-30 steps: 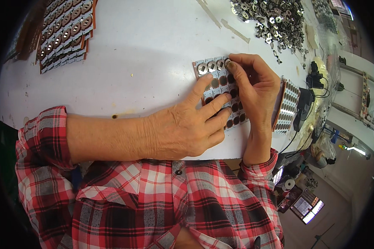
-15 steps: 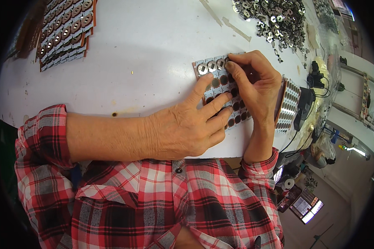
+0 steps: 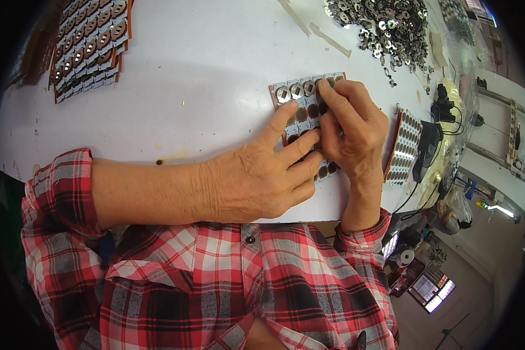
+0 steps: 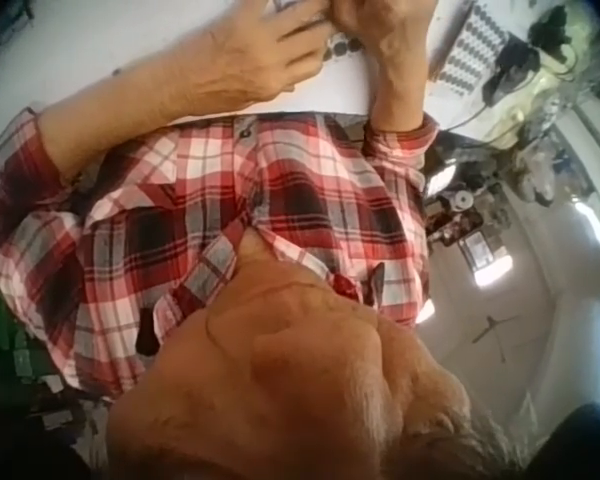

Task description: Assembling small metal components onto a grid sheet by hand.

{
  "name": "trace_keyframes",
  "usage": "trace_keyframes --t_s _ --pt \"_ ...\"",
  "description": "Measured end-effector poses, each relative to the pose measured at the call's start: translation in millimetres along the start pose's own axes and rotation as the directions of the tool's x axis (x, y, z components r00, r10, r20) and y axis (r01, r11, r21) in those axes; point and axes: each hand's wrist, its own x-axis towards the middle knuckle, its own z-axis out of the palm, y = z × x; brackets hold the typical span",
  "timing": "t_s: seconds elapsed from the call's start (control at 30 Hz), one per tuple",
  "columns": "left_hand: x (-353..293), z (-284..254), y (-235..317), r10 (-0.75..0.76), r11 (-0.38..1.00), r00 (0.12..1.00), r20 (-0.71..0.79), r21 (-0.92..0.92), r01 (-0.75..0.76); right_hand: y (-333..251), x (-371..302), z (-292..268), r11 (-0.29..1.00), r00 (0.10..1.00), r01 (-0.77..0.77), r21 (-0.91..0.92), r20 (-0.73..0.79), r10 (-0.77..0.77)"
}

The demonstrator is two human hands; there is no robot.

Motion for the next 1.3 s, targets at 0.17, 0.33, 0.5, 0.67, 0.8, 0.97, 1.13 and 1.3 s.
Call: trace_keyframes --t_s 0.17,0.33,0.5,0.67,0.8,0.97,1.13,1.3 --pt "0.0 0.5 -0.4 0.005 1.000 1.000 -0.025 0.012 -0.005 12.9 -6.8 -1.5 0.799 0.936 -0.324 0.506 0.050 0.348" --pt "2.1 -0.6 -3.9 0.011 0.999 1.000 -0.029 -0.038 -0.012 11.5 3.9 -4.8 0.845 0.868 -0.442 0.301 -0.092 0.487" --pt "4.2 -8.6 -7.9 0.012 0.996 1.000 -0.004 -0.093 -0.012 7.9 8.6 -9.3 0.866 0.898 -0.429 0.259 0.015 0.440" --pt "3.9 -6.2 -1.7 0.039 0.996 0.997 -0.066 -0.081 -0.044 7.2 6.9 -16.7 0.701 0.842 -0.518 0.490 0.145 0.520" --pt "4.4 -2.9 -8.2 0.110 0.992 0.990 -0.091 -0.054 -0.115 7.6 7.8 -14.5 0.733 0.801 -0.585 0.348 0.102 0.591" --pt "3.3 -3.9 -7.0 0.118 0.989 0.989 -0.087 -0.081 -0.125 12.3 5.6 -16.3 0.700 0.797 -0.595 0.396 0.174 0.579" --pt "3.6 -5.7 -4.4 0.174 0.981 0.977 -0.121 -0.068 -0.183 14.4 6.2 -22.2 0.413 0.773 -0.558 0.720 0.271 0.573" --pt "3.7 -3.4 -2.4 0.191 0.969 0.973 -0.133 -0.130 -0.208 15.1 6.7 -23.5 0.493 0.801 -0.554 0.670 0.268 0.535"
